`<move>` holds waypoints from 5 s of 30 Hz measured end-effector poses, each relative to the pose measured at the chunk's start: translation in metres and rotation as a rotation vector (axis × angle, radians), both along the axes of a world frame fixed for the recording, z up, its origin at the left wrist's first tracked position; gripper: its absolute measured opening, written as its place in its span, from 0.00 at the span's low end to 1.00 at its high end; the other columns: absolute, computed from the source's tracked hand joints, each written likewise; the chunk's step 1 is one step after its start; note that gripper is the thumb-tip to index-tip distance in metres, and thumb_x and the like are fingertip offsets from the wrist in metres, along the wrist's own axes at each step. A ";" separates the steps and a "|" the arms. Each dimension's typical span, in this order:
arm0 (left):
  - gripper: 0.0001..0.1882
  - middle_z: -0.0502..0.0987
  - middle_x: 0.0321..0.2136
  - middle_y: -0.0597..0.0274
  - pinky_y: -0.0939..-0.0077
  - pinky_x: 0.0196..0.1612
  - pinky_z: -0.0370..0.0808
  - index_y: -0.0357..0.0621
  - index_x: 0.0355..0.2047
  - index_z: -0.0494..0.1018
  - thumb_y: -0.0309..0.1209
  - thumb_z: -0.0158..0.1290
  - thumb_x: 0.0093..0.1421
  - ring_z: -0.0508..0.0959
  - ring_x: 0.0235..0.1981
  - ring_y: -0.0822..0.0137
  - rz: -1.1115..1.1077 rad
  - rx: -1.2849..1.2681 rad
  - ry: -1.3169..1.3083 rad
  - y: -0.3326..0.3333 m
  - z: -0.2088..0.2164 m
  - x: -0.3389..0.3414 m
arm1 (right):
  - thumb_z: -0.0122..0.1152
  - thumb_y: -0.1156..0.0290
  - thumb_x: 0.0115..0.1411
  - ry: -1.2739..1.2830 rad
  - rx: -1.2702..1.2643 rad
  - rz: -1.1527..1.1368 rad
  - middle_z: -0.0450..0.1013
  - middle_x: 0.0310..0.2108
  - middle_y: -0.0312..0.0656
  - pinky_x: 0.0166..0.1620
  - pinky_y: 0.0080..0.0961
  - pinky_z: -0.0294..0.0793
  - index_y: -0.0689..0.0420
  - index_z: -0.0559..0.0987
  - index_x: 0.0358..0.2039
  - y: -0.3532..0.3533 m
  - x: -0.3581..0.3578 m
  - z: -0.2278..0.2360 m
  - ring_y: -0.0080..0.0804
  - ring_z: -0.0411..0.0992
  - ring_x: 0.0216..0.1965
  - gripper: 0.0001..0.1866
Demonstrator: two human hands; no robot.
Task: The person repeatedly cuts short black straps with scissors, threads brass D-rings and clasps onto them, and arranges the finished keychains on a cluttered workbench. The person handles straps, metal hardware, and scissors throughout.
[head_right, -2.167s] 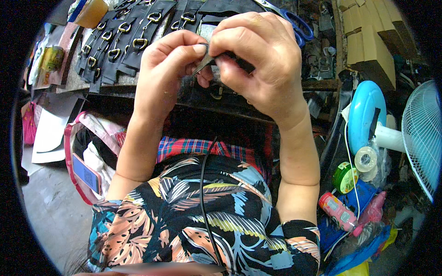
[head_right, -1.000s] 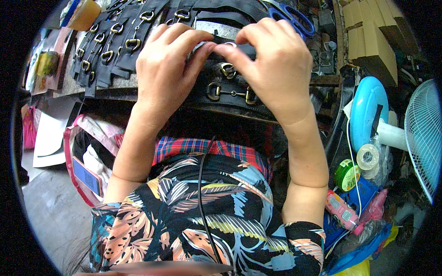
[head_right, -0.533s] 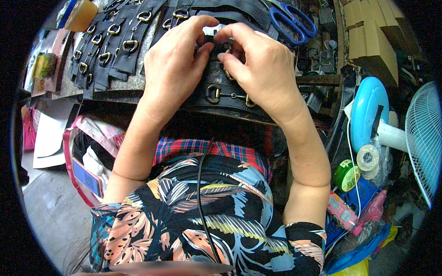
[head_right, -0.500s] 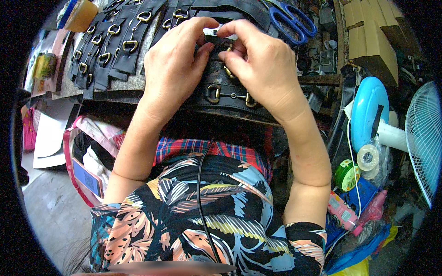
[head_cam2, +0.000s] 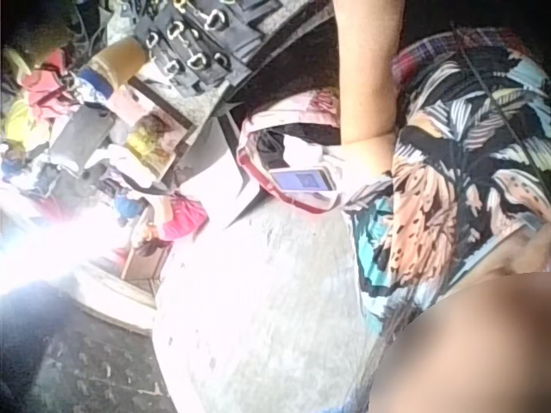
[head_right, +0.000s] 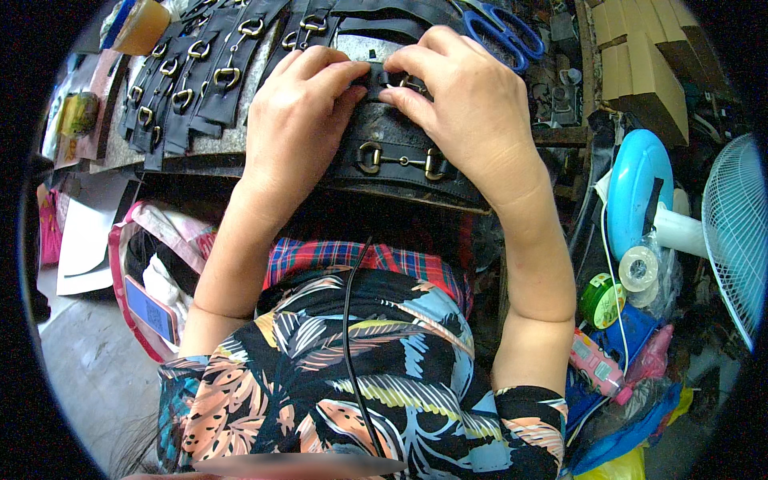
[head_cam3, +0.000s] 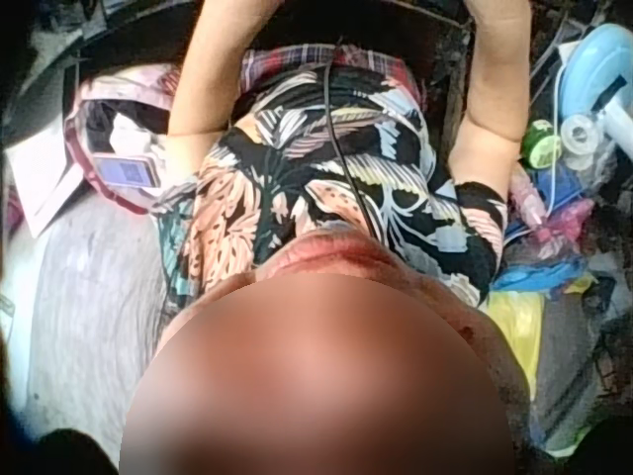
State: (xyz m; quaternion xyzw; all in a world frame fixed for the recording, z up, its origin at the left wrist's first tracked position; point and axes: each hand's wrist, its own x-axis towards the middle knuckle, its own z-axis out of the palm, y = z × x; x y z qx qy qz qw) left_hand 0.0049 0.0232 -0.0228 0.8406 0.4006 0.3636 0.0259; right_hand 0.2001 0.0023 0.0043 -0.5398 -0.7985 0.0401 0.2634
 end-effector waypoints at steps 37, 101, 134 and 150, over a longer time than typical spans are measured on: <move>0.12 0.79 0.32 0.67 0.83 0.37 0.74 0.39 0.41 0.77 0.25 0.66 0.59 0.76 0.32 0.79 -0.128 -0.641 -0.631 0.000 0.011 0.007 | 0.73 0.76 0.57 0.717 -0.130 0.028 0.78 0.34 0.34 0.46 0.20 0.77 0.60 0.80 0.39 -0.006 0.003 -0.010 0.20 0.77 0.38 0.11; 0.08 0.74 0.25 0.78 0.87 0.26 0.60 0.43 0.37 0.80 0.35 0.58 0.67 0.66 0.24 0.87 -0.372 -1.191 -0.948 0.000 0.012 -0.004 | 0.72 0.72 0.56 0.748 -0.165 0.112 0.78 0.33 0.33 0.42 0.23 0.72 0.58 0.82 0.33 -0.012 -0.003 -0.001 0.23 0.75 0.36 0.07; 0.13 0.82 0.39 0.62 0.81 0.38 0.81 0.36 0.50 0.78 0.20 0.58 0.65 0.81 0.38 0.77 -0.189 -0.703 -0.798 -0.005 0.023 -0.013 | 0.64 0.80 0.60 0.705 -0.453 0.173 0.75 0.37 0.32 0.46 0.17 0.72 0.60 0.78 0.43 -0.027 -0.006 0.011 0.17 0.73 0.40 0.11; 0.08 0.78 0.28 0.66 0.66 0.40 0.75 0.50 0.34 0.80 0.27 0.63 0.52 0.75 0.37 0.58 0.049 0.050 0.182 -0.018 0.022 -0.015 | 0.74 0.74 0.52 0.198 -0.251 -0.073 0.77 0.37 0.37 0.38 0.21 0.72 0.62 0.83 0.39 -0.036 0.041 0.012 0.24 0.71 0.33 0.14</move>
